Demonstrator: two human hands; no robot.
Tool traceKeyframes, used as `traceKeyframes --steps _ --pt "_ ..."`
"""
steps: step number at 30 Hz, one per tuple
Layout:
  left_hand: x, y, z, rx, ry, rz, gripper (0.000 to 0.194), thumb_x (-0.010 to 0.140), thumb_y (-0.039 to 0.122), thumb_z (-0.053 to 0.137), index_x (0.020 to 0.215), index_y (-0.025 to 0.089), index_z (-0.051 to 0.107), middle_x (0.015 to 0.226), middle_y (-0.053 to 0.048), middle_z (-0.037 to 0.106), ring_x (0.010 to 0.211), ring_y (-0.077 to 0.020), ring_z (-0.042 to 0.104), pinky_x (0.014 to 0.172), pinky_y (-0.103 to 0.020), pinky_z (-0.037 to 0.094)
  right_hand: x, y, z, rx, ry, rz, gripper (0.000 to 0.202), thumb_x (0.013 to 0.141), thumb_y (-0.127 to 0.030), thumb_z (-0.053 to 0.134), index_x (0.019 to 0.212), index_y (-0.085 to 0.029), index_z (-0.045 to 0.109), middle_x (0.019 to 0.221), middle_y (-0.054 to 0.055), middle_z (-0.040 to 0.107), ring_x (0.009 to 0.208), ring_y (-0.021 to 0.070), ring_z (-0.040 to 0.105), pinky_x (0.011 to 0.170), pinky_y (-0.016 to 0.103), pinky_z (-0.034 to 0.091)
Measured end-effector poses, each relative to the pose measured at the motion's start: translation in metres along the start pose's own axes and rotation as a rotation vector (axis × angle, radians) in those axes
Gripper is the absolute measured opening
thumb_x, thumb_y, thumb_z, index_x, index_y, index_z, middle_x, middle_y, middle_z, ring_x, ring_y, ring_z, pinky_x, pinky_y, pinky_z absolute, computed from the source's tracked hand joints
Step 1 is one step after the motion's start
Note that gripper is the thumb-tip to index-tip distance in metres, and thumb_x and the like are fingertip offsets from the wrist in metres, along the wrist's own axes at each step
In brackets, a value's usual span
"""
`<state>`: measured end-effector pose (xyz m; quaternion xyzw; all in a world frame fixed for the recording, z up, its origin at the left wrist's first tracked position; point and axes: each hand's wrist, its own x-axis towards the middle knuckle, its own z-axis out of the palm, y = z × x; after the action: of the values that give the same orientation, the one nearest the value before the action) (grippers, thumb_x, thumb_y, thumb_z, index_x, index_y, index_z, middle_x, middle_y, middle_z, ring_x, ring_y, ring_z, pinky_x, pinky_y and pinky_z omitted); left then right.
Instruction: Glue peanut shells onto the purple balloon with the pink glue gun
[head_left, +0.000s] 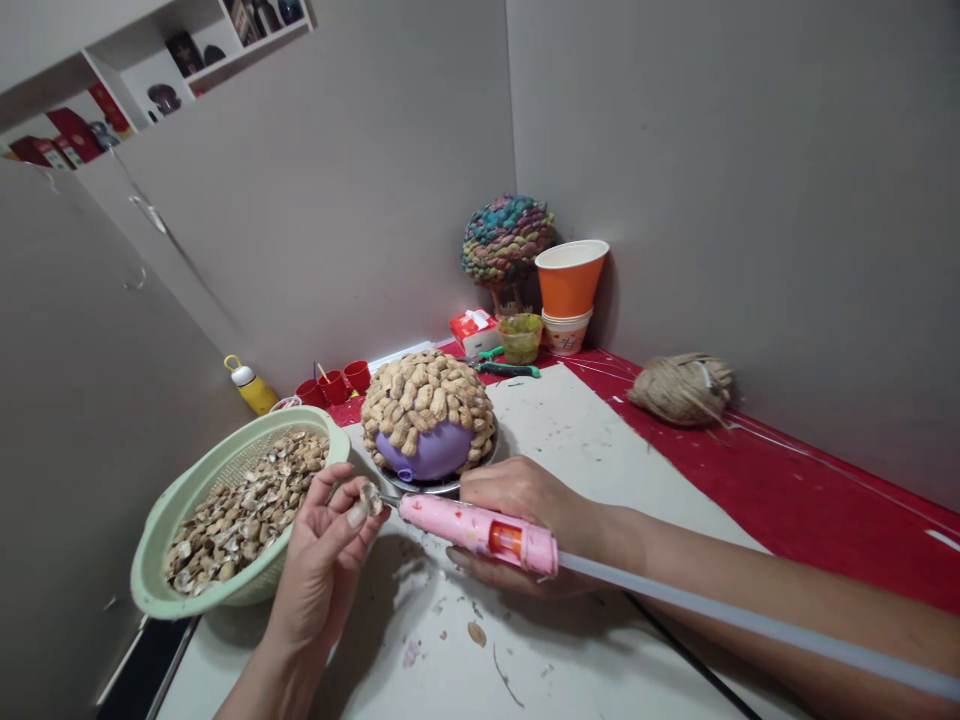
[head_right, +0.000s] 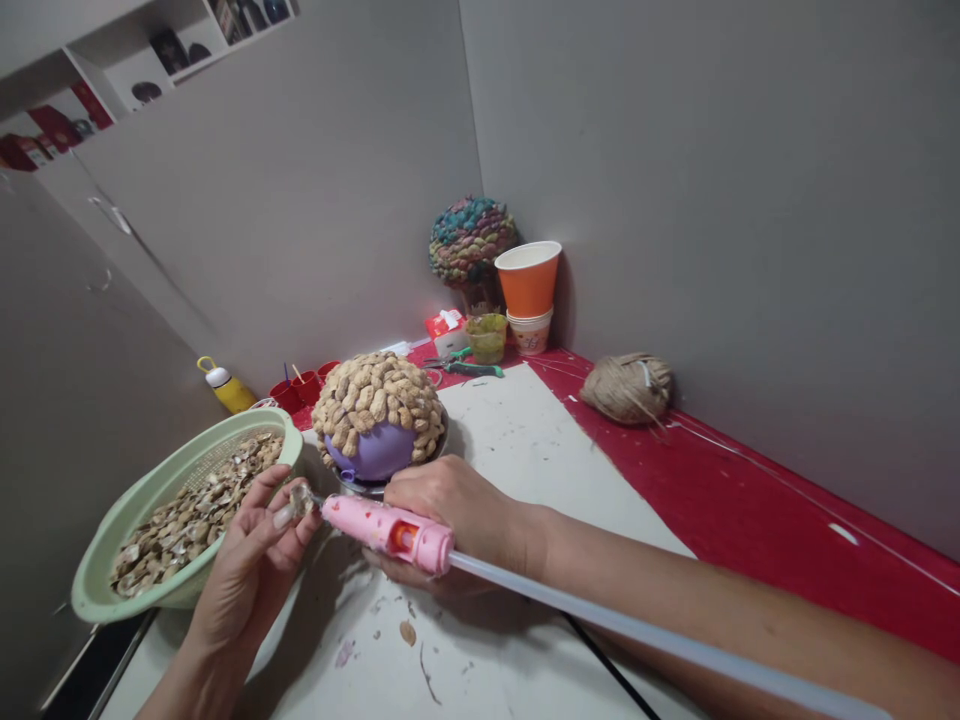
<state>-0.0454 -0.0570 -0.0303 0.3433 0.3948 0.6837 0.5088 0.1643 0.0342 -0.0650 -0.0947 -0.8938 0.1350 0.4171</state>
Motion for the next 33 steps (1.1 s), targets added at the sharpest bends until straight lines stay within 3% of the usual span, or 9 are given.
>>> traceKeyframes --steps 22,33 --pt "-0.0007 0.0008 0.003 0.004 0.035 0.01 0.046 0.067 0.011 0.085 0.108 0.02 0.067 0.098 -0.003 0.067 0.081 -0.0103 0.066 0.074 -0.02 0.06 -0.0036 0.0026 0.0029 -0.04 -0.048 -0.01 0.027 0.08 -0.035 0.063 0.066 -0.02 0.045 0.06 -0.003 0.048 0.053 0.0108 0.041 0.051 0.025 0.03" --pt "-0.0003 -0.0007 0.0069 0.064 0.001 0.015 0.044 0.067 0.014 0.086 0.106 0.022 0.067 0.094 -0.001 0.067 0.081 -0.0096 0.065 0.077 -0.019 0.057 -0.0027 -0.0001 0.0019 0.058 0.002 -0.003 0.031 0.086 -0.038 0.056 0.065 -0.021 0.043 0.06 -0.003 0.045 0.053 0.011 0.036 0.051 0.026 0.029"
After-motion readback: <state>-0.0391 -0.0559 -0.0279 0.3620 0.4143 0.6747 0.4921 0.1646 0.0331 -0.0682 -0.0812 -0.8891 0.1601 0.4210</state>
